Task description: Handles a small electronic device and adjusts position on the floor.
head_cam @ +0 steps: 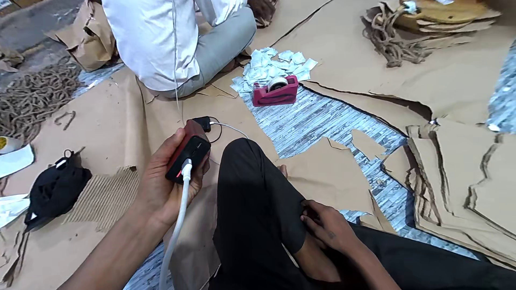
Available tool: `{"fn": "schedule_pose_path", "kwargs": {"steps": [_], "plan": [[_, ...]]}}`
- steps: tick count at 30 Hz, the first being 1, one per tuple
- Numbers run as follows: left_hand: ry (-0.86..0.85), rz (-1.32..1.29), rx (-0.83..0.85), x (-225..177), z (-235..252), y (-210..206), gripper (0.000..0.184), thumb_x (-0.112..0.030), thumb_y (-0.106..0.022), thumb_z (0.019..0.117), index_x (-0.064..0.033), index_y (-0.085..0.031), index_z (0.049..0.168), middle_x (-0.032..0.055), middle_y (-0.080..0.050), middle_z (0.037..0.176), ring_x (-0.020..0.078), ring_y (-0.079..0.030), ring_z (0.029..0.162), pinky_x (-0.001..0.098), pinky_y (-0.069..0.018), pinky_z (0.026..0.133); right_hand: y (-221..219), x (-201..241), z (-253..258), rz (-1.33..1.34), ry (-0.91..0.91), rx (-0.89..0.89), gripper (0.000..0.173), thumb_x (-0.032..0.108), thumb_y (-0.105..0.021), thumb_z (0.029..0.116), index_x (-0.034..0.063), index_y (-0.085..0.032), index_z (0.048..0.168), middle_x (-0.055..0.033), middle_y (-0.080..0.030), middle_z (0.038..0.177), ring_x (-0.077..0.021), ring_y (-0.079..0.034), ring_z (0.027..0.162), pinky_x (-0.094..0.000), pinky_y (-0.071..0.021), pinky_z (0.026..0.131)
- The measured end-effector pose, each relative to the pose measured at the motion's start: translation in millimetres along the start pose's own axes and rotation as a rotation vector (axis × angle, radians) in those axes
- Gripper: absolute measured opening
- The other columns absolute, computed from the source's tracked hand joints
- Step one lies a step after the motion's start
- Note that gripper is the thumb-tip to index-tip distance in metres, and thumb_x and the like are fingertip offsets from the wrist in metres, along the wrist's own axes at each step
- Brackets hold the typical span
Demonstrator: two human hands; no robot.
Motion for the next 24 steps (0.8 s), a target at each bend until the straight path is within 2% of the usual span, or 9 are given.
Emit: {"fn": "schedule_pose_path", "kwargs": {"steps": [9,14,17,22,24], "plan": [[0.04,-0.115,0.044,4.2,0.1,1.9,0.043,-0.041,-0.048,0.1054,-0.0019,-0.064,0.111,0.0105,-0.065,0.088,0.0112,-0.068,0.067,0.0206,-0.0592,0.056,0.9,-0.8,0.8,0.013,0.0,0.0,0.04,0.04,-0.059,0.1001,0.0172,-0.063,0.133,-0.0013,-0.073,0.106,-0.0218,-0.071,0.098,-0.0507,-0.0564,0.089],[0.039,-0.104,0.017,6.2,0.4,-0.2,0.042,-0.041,-0.048,0.1051,-0.0022,-0.063,0.109,0.0095,-0.064,0.084,0.0105,-0.068,0.065,0.0204,-0.059,0.054,1.2,-0.8,1.0,0.013,-0.001,0.001,0.039,0.04,-0.059,0.1003,0.0179,-0.063,0.132,-0.0009,-0.073,0.105,-0.0209,-0.071,0.097,-0.0493,-0.057,0.088],[0.047,-0.128,0.031,6.6,1.7,3.0,0.043,-0.042,-0.049,0.1048,-0.0019,-0.064,0.108,0.0095,-0.064,0.084,0.0104,-0.068,0.065,0.0199,-0.0586,0.054,0.2,-2.0,1.9,0.023,-0.008,0.007,0.04,0.04,-0.06,0.0994,0.0177,-0.063,0.132,-0.0026,-0.073,0.106,-0.023,-0.071,0.097,-0.0522,-0.0567,0.087],[0.018,-0.08,-0.045,6.9,3.3,2.8,0.042,-0.042,-0.048,0.1048,-0.0032,-0.064,0.105,0.0096,-0.065,0.084,0.0107,-0.068,0.065,0.0203,-0.0583,0.053,0.8,-1.8,2.3,0.019,-0.021,0.009,0.04,0.04,-0.06,0.0995,0.0179,-0.063,0.133,-0.0021,-0.073,0.106,-0.0225,-0.071,0.098,-0.0512,-0.0566,0.087],[-0.041,0.024,-0.085,7.3,3.8,2.8,0.039,-0.042,-0.048,0.105,-0.007,-0.065,0.105,0.0075,-0.066,0.085,0.009,-0.067,0.064,0.0198,-0.0569,0.052,1.3,-1.1,1.8,0.021,-0.018,0.008,0.04,0.04,-0.06,0.0995,0.0174,-0.064,0.132,-0.0024,-0.073,0.105,-0.0228,-0.071,0.097,-0.0511,-0.0565,0.087]]}}
Point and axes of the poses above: each hand's wrist, its own z-axis towards the middle knuckle, its own y-axis out of the back of the hand, x = y × z, the point moved 3 cm from there along z, towards the middle knuckle
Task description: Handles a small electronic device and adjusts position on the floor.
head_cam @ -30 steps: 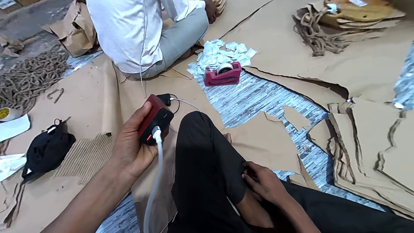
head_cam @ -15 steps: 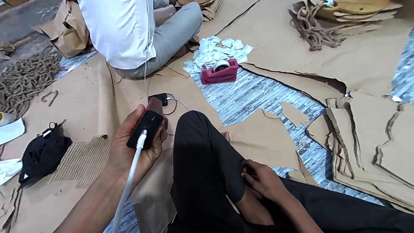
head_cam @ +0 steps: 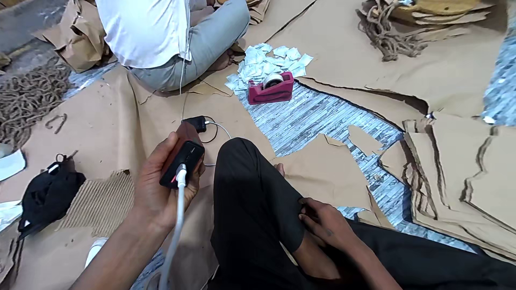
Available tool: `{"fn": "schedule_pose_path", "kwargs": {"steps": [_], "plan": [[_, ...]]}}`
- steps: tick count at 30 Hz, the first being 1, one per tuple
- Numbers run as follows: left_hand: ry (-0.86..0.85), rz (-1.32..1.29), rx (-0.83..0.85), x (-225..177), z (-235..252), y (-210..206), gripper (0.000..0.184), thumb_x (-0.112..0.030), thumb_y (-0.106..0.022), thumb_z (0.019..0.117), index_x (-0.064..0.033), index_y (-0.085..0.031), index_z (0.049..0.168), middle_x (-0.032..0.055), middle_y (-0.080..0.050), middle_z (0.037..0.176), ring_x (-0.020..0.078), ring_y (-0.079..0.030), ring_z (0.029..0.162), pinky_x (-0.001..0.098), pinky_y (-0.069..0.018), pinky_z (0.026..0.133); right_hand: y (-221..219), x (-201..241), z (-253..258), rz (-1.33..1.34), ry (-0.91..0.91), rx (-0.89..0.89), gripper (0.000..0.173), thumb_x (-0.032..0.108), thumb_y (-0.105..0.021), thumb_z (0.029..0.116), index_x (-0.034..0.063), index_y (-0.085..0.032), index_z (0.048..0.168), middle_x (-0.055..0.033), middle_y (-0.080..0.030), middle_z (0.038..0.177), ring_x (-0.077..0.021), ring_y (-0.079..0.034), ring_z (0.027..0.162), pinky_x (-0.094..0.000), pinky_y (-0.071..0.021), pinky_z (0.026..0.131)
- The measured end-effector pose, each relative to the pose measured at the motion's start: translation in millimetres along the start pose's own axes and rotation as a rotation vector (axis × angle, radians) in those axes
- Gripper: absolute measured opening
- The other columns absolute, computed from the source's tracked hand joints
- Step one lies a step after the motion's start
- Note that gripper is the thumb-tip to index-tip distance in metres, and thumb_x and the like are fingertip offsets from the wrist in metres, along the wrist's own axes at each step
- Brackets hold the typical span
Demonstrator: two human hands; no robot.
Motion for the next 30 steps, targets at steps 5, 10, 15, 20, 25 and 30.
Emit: {"fn": "schedule_pose_path", "kwargs": {"steps": [5,10,15,20,25,30], "plan": [[-0.122,0.152,-0.11,3,-4,-5,0.027,-0.035,-0.048,0.1063,-0.0147,-0.065,0.111,0.0045,-0.069,0.093,0.0077,-0.068,0.07,0.0194,-0.0568,0.053,0,0,0,-0.005,0.003,0.004,0.039,0.04,-0.059,0.1001,0.0174,-0.063,0.132,-0.0027,-0.073,0.106,-0.0225,-0.07,0.098,-0.0508,-0.0562,0.088],[-0.171,0.181,-0.121,5,-9,-12,0.023,-0.032,-0.05,0.1062,-0.0166,-0.067,0.11,0.003,-0.071,0.094,0.0072,-0.07,0.074,0.0212,-0.0589,0.056,1,1,0,-0.003,0.003,0.002,0.039,0.039,-0.06,0.1,0.0169,-0.064,0.131,-0.0026,-0.072,0.105,-0.0225,-0.07,0.095,-0.0503,-0.0563,0.086],[-0.21,0.229,-0.106,6,-10,-16,0.024,-0.031,-0.049,0.107,-0.0162,-0.068,0.109,0.0021,-0.072,0.092,0.0059,-0.071,0.075,0.02,-0.0579,0.054,2,3,0,-0.006,-0.005,0.015,0.039,0.039,-0.059,0.1007,0.0168,-0.063,0.132,-0.0023,-0.073,0.106,-0.0223,-0.07,0.098,-0.0502,-0.0559,0.088],[-0.246,0.323,-0.112,8,-10,-12,0.018,-0.029,-0.058,0.1046,-0.0162,-0.065,0.116,0.002,-0.074,0.096,0.0075,-0.073,0.082,0.0242,-0.0628,0.068,3,2,1,-0.009,0.003,0.003,0.039,0.04,-0.059,0.1004,0.0169,-0.063,0.132,-0.0031,-0.073,0.106,-0.0232,-0.07,0.097,-0.0509,-0.0559,0.088],[-0.528,0.6,-0.09,7,-5,7,0.051,-0.01,-0.072,0.0922,-0.0135,-0.045,0.135,0.0026,-0.072,0.107,0.0142,-0.074,0.092,0.0323,-0.065,0.078,1,-1,2,0.023,0.022,-0.004,0.041,0.039,-0.059,0.0998,0.0154,-0.063,0.132,-0.0055,-0.073,0.105,-0.0273,-0.07,0.097,-0.056,-0.0553,0.087],[-1.113,1.011,-0.14,2,-15,21,0.079,-0.033,-0.09,0.0766,-0.0048,-0.043,0.134,-0.0061,-0.07,0.11,0.0052,-0.071,0.097,0.0278,-0.0643,0.083,-6,-12,5,0.045,0.063,-0.066,0.041,0.038,-0.064,0.0955,0.0149,-0.066,0.129,-0.0065,-0.074,0.101,-0.0297,-0.072,0.092,-0.0597,-0.0566,0.081]]}}
Point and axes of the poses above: each hand's wrist, its own z-axis towards the middle knuckle, its own y-axis out of the back of the hand, x = y × z, the point moved 3 cm from there along z, towards the middle knuckle
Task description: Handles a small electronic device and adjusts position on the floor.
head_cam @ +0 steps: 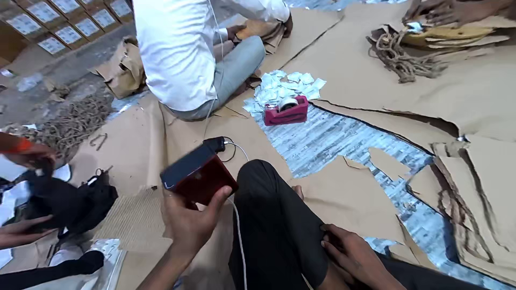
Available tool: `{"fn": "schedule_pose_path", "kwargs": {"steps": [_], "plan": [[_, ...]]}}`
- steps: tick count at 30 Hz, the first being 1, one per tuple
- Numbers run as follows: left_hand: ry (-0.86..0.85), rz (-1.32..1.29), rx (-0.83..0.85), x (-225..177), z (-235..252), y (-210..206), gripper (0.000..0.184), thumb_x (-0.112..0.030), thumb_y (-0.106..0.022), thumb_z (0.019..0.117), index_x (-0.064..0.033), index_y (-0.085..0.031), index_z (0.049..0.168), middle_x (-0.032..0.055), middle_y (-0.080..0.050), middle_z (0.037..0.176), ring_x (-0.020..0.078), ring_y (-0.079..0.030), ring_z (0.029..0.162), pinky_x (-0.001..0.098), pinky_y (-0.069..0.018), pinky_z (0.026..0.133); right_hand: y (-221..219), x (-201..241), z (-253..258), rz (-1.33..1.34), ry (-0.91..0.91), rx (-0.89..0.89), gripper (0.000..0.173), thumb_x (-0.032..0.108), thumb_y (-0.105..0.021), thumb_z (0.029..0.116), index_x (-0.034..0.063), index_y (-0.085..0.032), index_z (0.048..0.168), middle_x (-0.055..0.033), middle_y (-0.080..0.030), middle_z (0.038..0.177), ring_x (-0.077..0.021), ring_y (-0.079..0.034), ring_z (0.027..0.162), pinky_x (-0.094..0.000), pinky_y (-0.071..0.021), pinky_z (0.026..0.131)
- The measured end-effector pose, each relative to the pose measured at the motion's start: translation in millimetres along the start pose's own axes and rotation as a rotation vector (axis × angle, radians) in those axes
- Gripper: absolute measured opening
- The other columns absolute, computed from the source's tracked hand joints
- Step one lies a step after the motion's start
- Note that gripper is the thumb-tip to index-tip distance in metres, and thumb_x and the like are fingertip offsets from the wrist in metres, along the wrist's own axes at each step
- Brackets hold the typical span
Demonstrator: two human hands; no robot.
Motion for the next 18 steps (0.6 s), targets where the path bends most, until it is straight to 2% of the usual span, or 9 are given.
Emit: {"fn": "schedule_pose_path", "kwargs": {"steps": [2,4,6,8,11,14,16,17,18], "plan": [[-0.151,0.019,-0.03,1,-1,4,0.064,-0.032,-0.091,0.0772,-0.0158,-0.052,0.125,-0.0074,-0.073,0.112,0.0079,-0.073,0.099,0.0298,-0.0655,0.083,-2,-4,1,0.005,0.011,-0.012,0.041,0.038,-0.065,0.0948,0.0149,-0.067,0.128,-0.0065,-0.074,0.1,-0.0294,-0.072,0.089,-0.0593,-0.0568,0.079],[-0.305,-0.014,0.051,1,2,7,0.052,-0.019,-0.088,0.0817,-0.0215,-0.051,0.119,-0.0036,-0.072,0.119,0.0158,-0.073,0.106,0.0346,-0.0648,0.089,-3,-5,1,0.011,0.021,-0.019,0.039,0.037,-0.065,0.0952,0.0144,-0.067,0.127,-0.006,-0.075,0.099,-0.0286,-0.073,0.087,-0.0585,-0.0574,0.078],[-0.415,-0.022,0.112,-2,5,9,0.045,-0.015,-0.083,0.0856,-0.02,-0.048,0.114,0.0002,-0.072,0.12,0.0207,-0.073,0.109,0.0375,-0.0647,0.09,-3,-6,-1,0.013,0.023,-0.029,0.039,0.037,-0.065,0.0947,0.0143,-0.068,0.126,-0.0049,-0.075,0.098,-0.0268,-0.073,0.086,-0.057,-0.0581,0.077],[-0.467,0.015,0.137,-5,5,10,0.039,-0.015,-0.079,0.0889,-0.018,-0.045,0.108,0.0005,-0.072,0.12,0.019,-0.072,0.111,0.0358,-0.0644,0.09,-3,-5,-1,0.013,0.018,-0.026,0.039,0.037,-0.064,0.0947,0.0144,-0.067,0.127,-0.0047,-0.075,0.097,-0.0264,-0.073,0.086,-0.0567,-0.058,0.078],[-0.5,0.015,0.175,-4,4,11,0.037,-0.011,-0.076,0.0892,-0.016,-0.044,0.107,0.0022,-0.071,0.121,0.0199,-0.071,0.115,0.0373,-0.0633,0.093,-3,-4,-2,0.01,0.015,-0.022,0.04,0.038,-0.063,0.0951,0.0144,-0.066,0.128,-0.0045,-0.074,0.097,-0.0262,-0.072,0.086,-0.056,-0.0582,0.077],[-0.4,-0.013,0.153,-1,2,11,0.046,-0.017,-0.082,0.0866,-0.0196,-0.047,0.116,-0.0009,-0.071,0.122,0.018,-0.071,0.113,0.0364,-0.0625,0.094,-3,-3,-2,0.011,0.004,-0.005,0.04,0.039,-0.062,0.0962,0.0152,-0.066,0.128,-0.004,-0.074,0.1,-0.0248,-0.073,0.089,-0.0546,-0.0584,0.08],[-0.171,0.018,0.061,0,1,10,0.061,-0.03,-0.089,0.0807,-0.0158,-0.049,0.125,-0.0067,-0.07,0.118,0.0079,-0.07,0.106,0.0289,-0.063,0.088,-2,-3,-1,0.01,0.0,-0.006,0.04,0.039,-0.061,0.0965,0.0156,-0.066,0.128,-0.0038,-0.075,0.1,-0.025,-0.073,0.089,-0.0545,-0.0584,0.081],[-0.023,-0.011,0.06,1,4,10,0.073,-0.027,-0.089,0.0784,-0.0105,-0.045,0.134,-0.0069,-0.069,0.117,0.0058,-0.07,0.104,0.0273,-0.0629,0.087,-1,-2,-1,0.006,-0.003,-0.006,0.039,0.039,-0.061,0.0968,0.0158,-0.066,0.128,-0.0035,-0.075,0.1,-0.0246,-0.073,0.089,-0.0542,-0.0585,0.081],[0.147,-0.086,0.076,4,9,10,0.077,-0.018,-0.088,0.0781,-0.0109,-0.04,0.138,-0.0068,-0.069,0.115,0.0058,-0.071,0.1,0.0271,-0.0637,0.085,-1,-2,-2,0.007,-0.007,-0.001,0.039,0.038,-0.061,0.0972,0.0157,-0.066,0.128,-0.0037,-0.074,0.101,-0.0247,-0.072,0.089,-0.0542,-0.0583,0.081]]}}
Point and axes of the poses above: each hand's wrist, its own z-axis towards the middle knuckle, its own y-axis out of the back of the hand, x = y × z, the point moved 3 cm from there along z, towards the middle knuckle
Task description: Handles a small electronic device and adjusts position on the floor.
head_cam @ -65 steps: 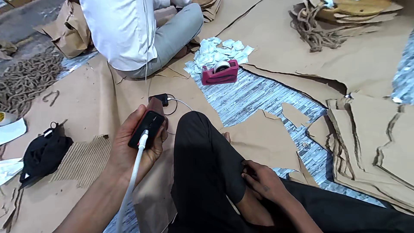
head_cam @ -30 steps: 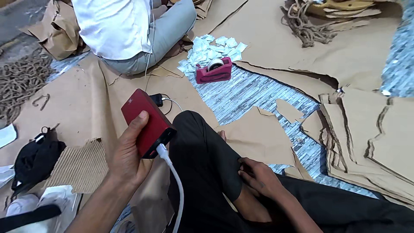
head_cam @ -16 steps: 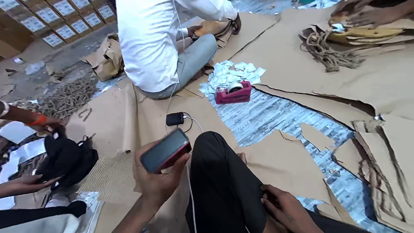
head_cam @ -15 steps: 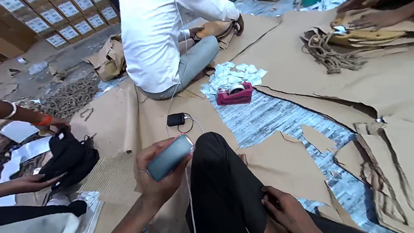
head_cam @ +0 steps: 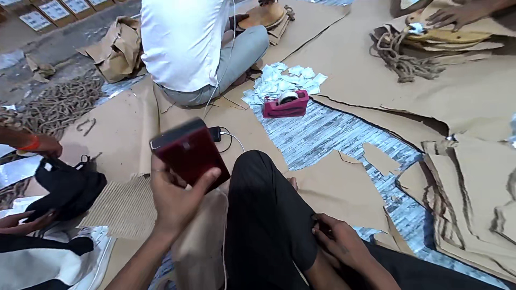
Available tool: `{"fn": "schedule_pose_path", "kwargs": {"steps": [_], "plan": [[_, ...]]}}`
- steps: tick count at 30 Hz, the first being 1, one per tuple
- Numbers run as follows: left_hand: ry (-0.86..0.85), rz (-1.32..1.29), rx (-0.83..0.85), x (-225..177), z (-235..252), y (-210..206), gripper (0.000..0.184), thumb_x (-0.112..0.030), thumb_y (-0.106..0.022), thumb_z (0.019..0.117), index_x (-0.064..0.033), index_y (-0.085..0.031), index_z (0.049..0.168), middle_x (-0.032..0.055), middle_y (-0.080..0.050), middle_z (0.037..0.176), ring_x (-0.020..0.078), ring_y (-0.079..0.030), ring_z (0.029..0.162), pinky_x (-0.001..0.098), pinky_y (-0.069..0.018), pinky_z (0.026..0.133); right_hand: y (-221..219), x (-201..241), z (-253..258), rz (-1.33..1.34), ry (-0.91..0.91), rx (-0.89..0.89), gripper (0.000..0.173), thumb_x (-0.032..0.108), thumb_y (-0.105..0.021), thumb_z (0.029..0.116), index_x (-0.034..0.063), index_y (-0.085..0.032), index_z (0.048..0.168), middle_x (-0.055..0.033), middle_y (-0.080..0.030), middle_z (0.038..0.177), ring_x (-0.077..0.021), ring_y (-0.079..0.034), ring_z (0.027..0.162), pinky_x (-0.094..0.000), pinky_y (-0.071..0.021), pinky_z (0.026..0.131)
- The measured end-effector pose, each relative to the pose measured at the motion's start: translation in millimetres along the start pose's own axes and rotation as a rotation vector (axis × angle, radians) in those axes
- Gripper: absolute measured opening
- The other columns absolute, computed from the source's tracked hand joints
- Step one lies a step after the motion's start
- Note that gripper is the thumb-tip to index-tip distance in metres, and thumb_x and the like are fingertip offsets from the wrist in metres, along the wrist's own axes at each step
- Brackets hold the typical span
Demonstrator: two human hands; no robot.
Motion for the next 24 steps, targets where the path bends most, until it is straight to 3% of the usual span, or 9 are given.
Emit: {"fn": "schedule_pose_path", "kwargs": {"steps": [2,4,6,8,13,24], "plan": [[0.343,-0.199,-0.025,19,13,3,0.061,-0.003,-0.075,0.0878,-0.0123,-0.042,0.138,0.0001,-0.072,0.106,0.0126,-0.074,0.089,0.032,-0.0655,0.077,1,1,-2,0.002,-0.004,0.013,0.039,0.039,-0.06,0.0983,0.0157,-0.066,0.129,-0.0033,-0.074,0.102,-0.0239,-0.072,0.09,-0.053,-0.0585,0.083],[0.679,-0.323,-0.085,47,23,7,0.027,-0.015,-0.061,0.1028,-0.0116,-0.054,0.129,0.005,-0.072,0.101,0.0152,-0.074,0.084,0.0328,-0.0643,0.072,3,2,-2,0.005,-0.01,0.024,0.04,0.04,-0.06,0.0992,0.0147,-0.065,0.13,-0.0039,-0.074,0.103,-0.0244,-0.072,0.092,-0.0535,-0.0582,0.085],[0.963,-0.392,-0.139,79,25,13,0.025,-0.033,-0.056,0.1047,-0.0149,-0.062,0.121,0.0021,-0.071,0.099,0.0104,-0.071,0.082,0.0265,-0.0599,0.066,3,3,-2,-0.001,-0.017,0.03,0.04,0.04,-0.059,0.0999,0.0145,-0.065,0.131,-0.0039,-0.074,0.103,-0.0241,-0.072,0.093,-0.0532,-0.0578,0.085],[1.123,-0.436,-0.174,110,19,19,0.028,-0.037,-0.055,0.1042,-0.0151,-0.061,0.12,0.0027,-0.069,0.1,0.0098,-0.068,0.08,0.0241,-0.0562,0.062,3,3,-3,0.001,-0.023,0.021,0.039,0.04,-0.059,0.0999,0.0149,-0.066,0.129,-0.0029,-0.074,0.102,-0.0221,-0.072,0.091,-0.0511,-0.0584,0.084],[1.275,-0.526,-0.218,148,-7,22,0.028,-0.035,-0.055,0.1039,-0.0123,-0.06,0.12,0.0061,-0.069,0.102,0.0104,-0.069,0.078,0.021,-0.0571,0.061,1,0,-1,0.005,-0.024,-0.003,0.035,0.04,-0.06,0.0992,0.0173,-0.067,0.125,0.0014,-0.074,0.098,-0.0171,-0.072,0.086,-0.0467,-0.0601,0.08],[1.375,-0.49,-0.227,164,-13,14,0.027,-0.03,-0.057,0.1029,-0.0104,-0.059,0.121,0.0085,-0.069,0.105,0.0136,-0.071,0.086,0.024,-0.0594,0.069,-3,-5,0,-0.001,-0.022,-0.023,0.035,0.042,-0.06,0.0981,0.0179,-0.069,0.122,0.0025,-0.073,0.095,-0.0159,-0.071,0.084,-0.0461,-0.0605,0.077]]}}
Point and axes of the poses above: each hand's wrist, its own z-axis towards the middle knuckle, its own y-axis out of the back of the hand, x = y × z, the point moved 3 cm from there along z, towards the middle knuckle
